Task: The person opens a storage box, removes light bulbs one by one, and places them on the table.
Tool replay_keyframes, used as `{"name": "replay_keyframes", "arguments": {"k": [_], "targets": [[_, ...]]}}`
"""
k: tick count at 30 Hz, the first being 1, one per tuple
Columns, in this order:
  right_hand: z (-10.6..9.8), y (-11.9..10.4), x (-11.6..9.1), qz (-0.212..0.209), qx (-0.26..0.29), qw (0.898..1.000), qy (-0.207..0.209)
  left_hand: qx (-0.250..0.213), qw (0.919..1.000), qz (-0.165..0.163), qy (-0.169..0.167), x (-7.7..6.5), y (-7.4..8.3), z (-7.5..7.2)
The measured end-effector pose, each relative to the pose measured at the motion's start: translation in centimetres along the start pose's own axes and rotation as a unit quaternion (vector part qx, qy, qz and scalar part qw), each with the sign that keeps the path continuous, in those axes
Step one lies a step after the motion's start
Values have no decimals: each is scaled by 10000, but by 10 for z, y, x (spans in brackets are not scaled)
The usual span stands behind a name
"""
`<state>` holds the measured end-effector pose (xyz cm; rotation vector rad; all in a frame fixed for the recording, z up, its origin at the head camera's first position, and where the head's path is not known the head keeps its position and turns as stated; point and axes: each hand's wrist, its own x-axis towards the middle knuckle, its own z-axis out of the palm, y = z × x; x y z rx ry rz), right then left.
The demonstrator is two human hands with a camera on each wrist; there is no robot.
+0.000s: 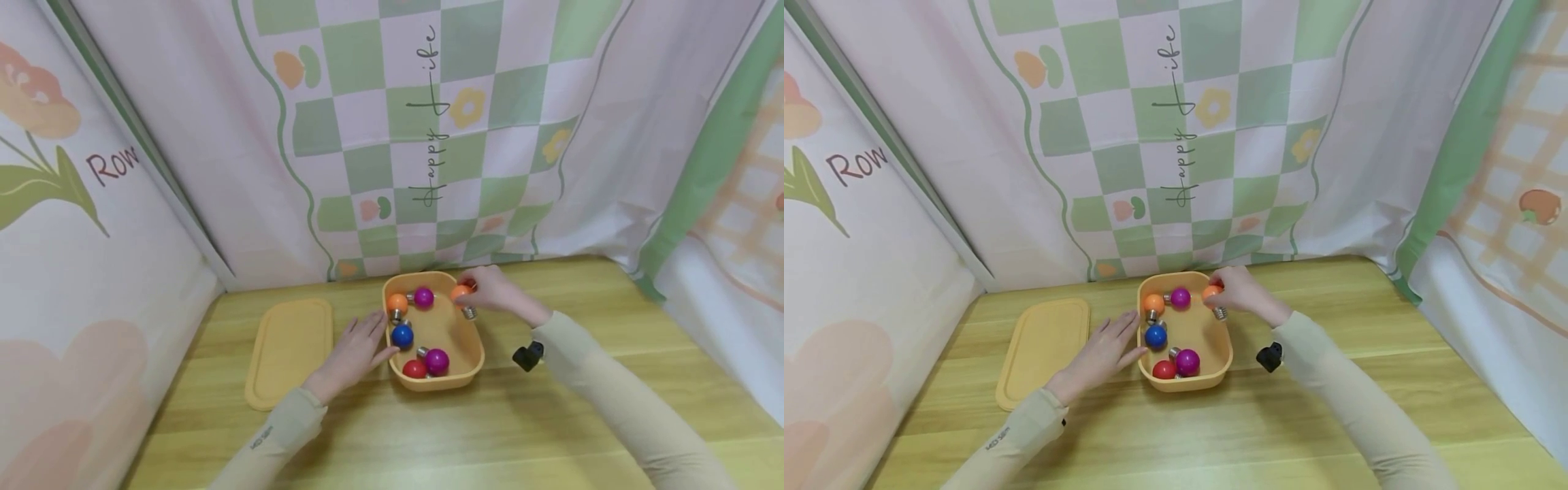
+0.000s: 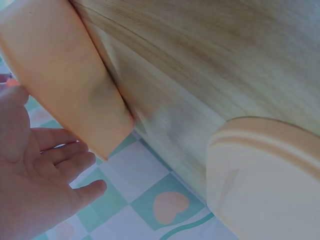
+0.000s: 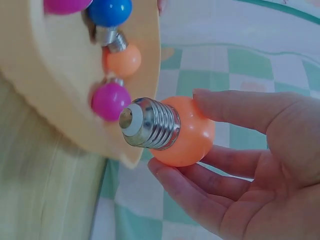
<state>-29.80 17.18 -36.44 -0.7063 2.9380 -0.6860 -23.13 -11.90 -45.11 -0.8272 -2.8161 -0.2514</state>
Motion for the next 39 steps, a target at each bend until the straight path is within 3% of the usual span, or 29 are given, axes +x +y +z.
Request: {"name": "replay_keyframes", "arguments": {"k": [12, 23, 32, 39], "targets": [[-11, 37, -10, 195, -97, 9997, -108, -64, 9989, 313, 345, -2, 2, -3], [-11, 74, -11, 561, 38, 9980, -288, -178, 9990, 278, 295, -2, 2, -4], [-7, 88, -7, 843, 83, 9954, -438, -153, 9990, 317, 286, -2, 2, -4], [-4, 96, 0, 801, 148, 9958, -426, -186, 9988, 334, 293, -1, 2, -3]]}}
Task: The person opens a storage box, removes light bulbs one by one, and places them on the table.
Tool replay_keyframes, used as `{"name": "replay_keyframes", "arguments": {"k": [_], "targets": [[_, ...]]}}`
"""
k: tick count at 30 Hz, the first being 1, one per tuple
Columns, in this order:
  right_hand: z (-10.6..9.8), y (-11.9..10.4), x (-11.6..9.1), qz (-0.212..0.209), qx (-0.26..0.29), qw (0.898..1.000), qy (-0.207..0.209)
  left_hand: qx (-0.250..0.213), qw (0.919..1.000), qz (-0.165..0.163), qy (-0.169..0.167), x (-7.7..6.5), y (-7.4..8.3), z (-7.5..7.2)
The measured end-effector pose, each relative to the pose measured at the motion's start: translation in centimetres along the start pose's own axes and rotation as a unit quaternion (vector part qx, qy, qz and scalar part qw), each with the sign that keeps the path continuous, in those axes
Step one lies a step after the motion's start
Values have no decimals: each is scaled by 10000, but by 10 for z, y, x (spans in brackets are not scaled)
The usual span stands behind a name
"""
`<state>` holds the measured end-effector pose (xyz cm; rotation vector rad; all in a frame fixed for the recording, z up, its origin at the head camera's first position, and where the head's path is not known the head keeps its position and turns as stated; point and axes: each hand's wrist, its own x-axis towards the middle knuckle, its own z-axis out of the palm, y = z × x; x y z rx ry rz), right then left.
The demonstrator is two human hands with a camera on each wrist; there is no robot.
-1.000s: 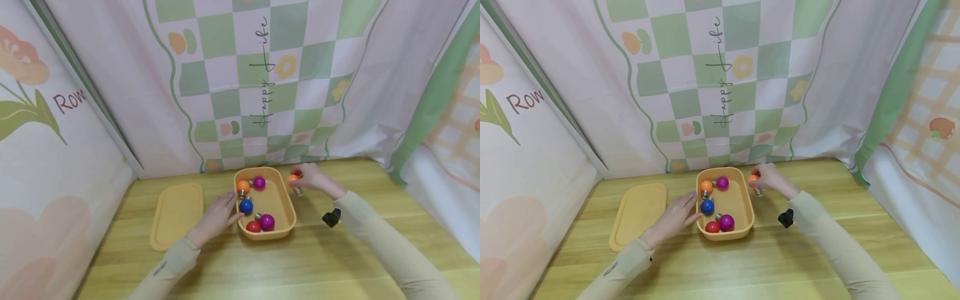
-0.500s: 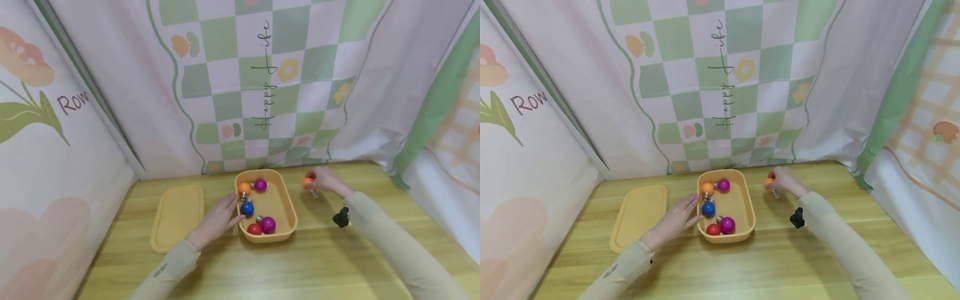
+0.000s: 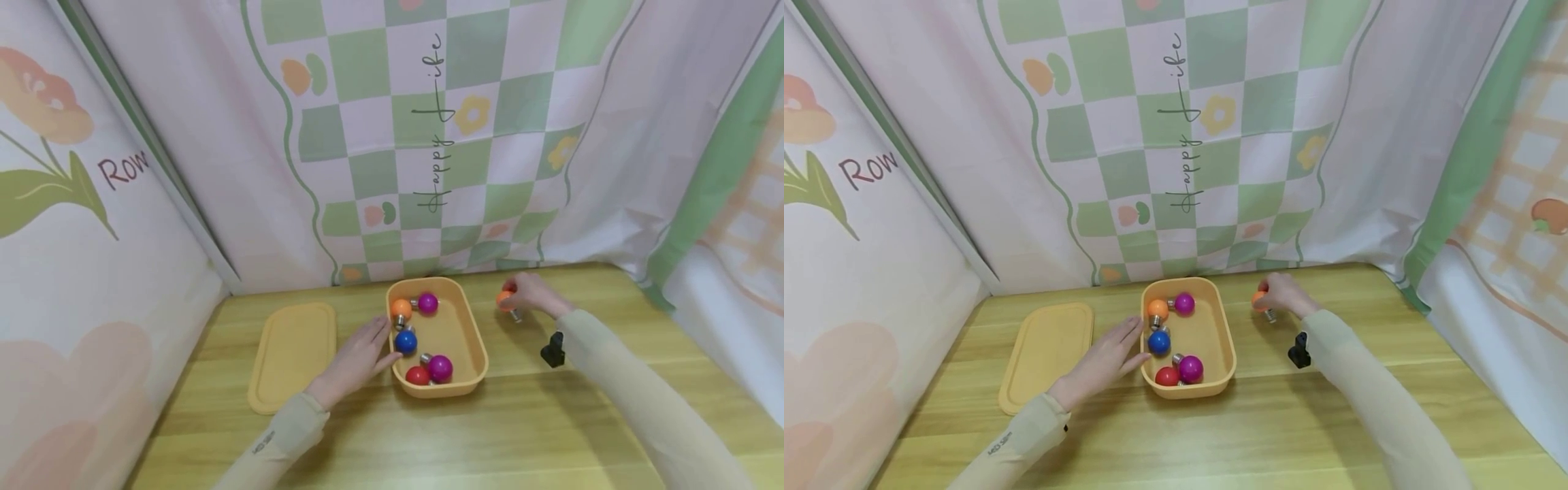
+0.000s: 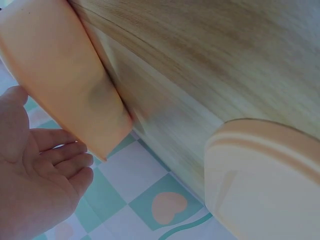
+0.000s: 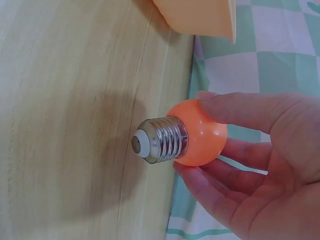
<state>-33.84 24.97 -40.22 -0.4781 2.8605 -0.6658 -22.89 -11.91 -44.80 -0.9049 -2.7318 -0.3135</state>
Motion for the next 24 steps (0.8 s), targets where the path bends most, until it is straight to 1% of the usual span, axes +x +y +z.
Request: {"name": "replay_keyframes", "arguments": {"k": [9, 15, 24], "targets": [[4, 2, 10, 54, -67, 9999, -138, 127, 9999, 15, -2, -1, -1, 1], [8, 6, 14, 24, -117, 9998, -135, 112, 9999, 39, 44, 0, -2, 2], [12, 7, 18, 73, -16, 9998, -169, 154, 9997, 71, 149, 0, -3, 5]]}}
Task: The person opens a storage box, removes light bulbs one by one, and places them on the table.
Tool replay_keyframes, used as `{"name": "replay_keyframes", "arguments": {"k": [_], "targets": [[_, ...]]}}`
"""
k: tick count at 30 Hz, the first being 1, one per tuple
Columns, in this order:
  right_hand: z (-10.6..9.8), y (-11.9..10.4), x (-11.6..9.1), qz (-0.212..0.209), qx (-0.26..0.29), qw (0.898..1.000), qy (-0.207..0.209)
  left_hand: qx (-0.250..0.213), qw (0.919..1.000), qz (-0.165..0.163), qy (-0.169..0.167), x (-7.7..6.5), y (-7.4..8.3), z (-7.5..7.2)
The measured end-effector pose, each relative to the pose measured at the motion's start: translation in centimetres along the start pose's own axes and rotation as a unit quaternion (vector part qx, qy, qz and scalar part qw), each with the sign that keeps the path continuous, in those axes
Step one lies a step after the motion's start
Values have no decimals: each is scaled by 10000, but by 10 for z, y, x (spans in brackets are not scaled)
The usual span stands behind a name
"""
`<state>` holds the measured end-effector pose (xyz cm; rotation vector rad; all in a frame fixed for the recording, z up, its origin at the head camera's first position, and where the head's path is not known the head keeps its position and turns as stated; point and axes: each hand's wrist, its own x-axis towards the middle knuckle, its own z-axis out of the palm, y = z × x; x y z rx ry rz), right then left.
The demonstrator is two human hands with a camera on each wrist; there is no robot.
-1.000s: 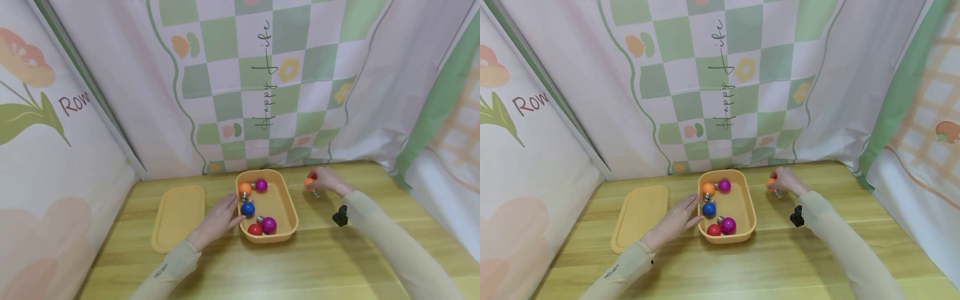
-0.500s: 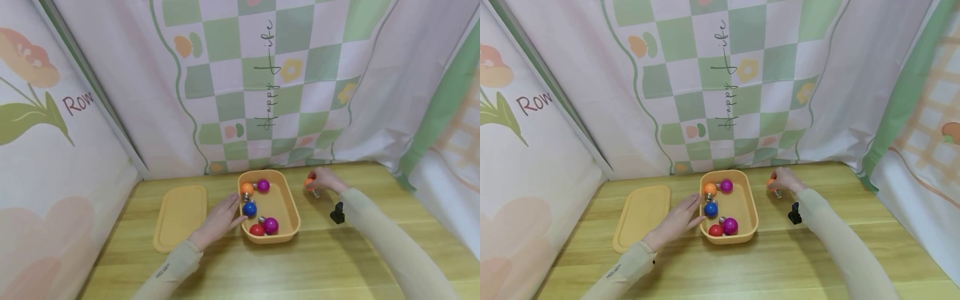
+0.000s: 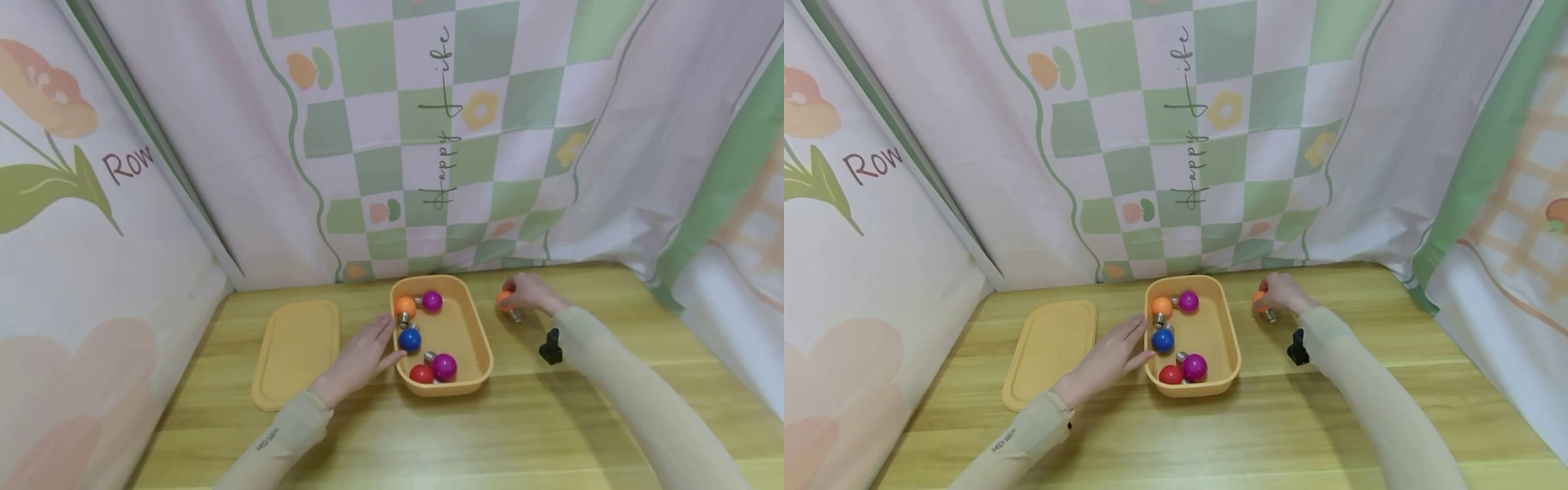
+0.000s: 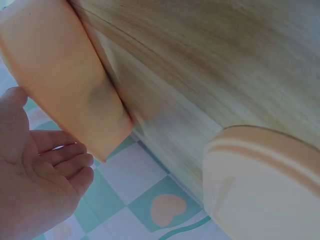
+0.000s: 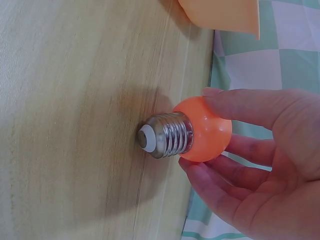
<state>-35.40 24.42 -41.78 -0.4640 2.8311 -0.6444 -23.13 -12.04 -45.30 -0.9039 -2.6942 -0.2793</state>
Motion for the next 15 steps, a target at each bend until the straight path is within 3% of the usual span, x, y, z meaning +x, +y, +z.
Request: {"name": "replay_keyframes", "arguments": {"k": [6, 15], "targets": [[0, 1, 0, 18, -50, 10000, -15, -99, 9999, 23, 116, 1, 0, 1], [2, 4, 1, -33, -58, 10000, 40, -69, 10000, -2, 21, 1, -1, 0]]}}
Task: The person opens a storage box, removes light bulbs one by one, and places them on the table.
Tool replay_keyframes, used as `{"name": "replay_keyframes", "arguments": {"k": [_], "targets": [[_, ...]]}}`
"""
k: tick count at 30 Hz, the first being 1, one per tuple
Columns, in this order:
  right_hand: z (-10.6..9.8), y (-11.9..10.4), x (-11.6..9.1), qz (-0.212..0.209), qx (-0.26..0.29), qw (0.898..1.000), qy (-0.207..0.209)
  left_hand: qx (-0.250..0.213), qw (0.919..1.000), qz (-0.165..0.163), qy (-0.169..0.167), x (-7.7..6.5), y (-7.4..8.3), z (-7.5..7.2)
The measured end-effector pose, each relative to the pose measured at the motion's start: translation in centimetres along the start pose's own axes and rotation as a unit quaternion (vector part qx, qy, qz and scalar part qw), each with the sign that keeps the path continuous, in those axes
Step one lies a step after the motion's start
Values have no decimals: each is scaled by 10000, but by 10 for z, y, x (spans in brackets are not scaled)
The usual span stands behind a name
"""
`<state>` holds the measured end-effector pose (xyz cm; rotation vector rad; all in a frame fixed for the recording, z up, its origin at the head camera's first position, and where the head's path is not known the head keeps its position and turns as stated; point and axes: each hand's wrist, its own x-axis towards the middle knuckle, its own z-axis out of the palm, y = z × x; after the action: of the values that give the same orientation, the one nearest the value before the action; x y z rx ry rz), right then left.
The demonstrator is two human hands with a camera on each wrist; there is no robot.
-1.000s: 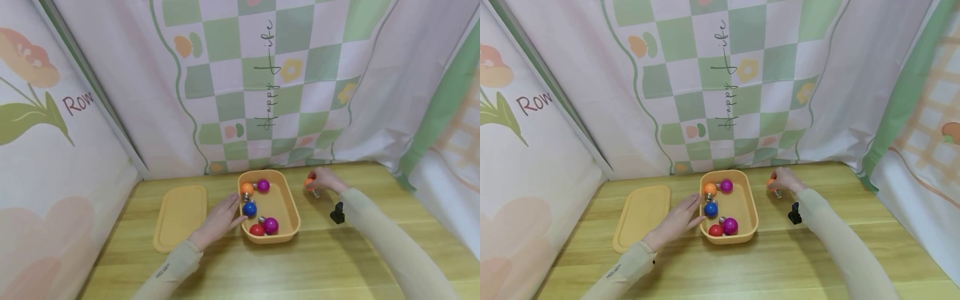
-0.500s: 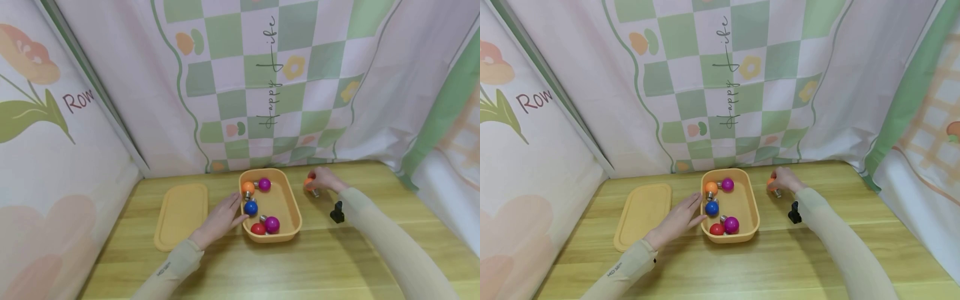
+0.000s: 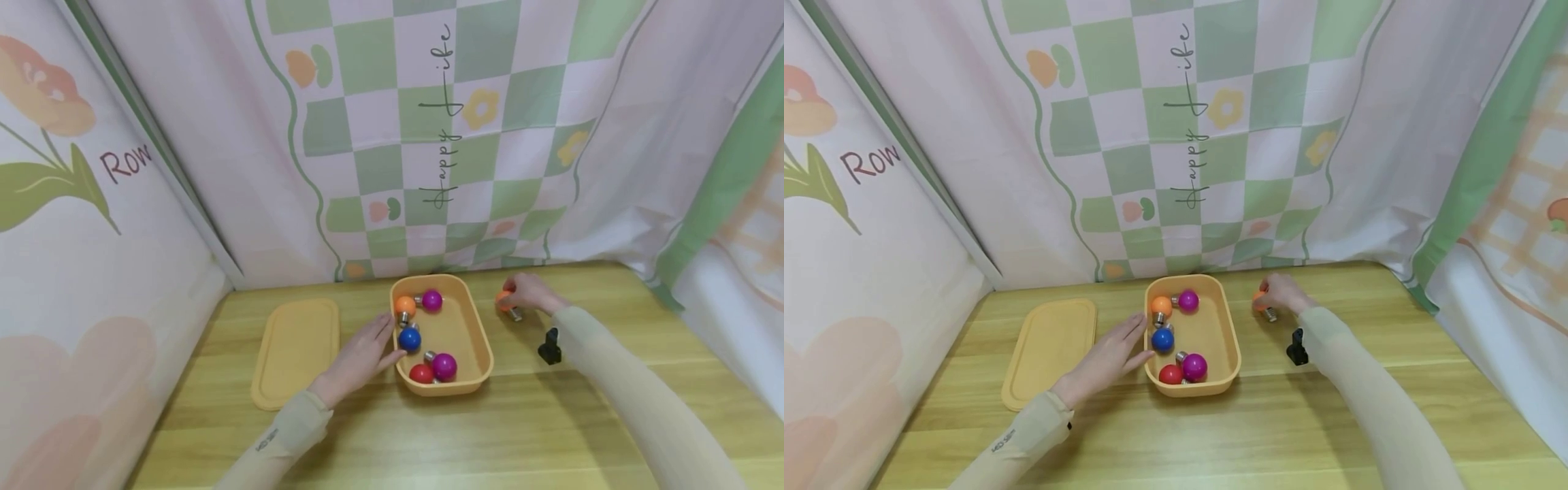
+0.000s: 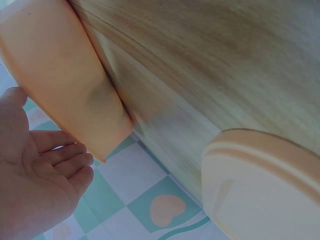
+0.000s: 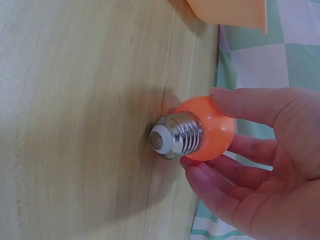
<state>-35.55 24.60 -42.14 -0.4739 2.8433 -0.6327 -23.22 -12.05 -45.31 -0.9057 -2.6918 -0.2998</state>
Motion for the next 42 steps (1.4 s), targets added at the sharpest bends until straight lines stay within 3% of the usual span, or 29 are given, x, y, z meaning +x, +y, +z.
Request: {"name": "replay_keyframes", "arguments": {"k": [29, 42], "targets": [[-4, 2, -11, 42, 16, 10000, 6, -165, 9993, -247, -208, 0, 2, -2], [-2, 2, -15, -112, 89, 9998, 131, -124, 9997, -171, -140, 0, 1, 0]]}}
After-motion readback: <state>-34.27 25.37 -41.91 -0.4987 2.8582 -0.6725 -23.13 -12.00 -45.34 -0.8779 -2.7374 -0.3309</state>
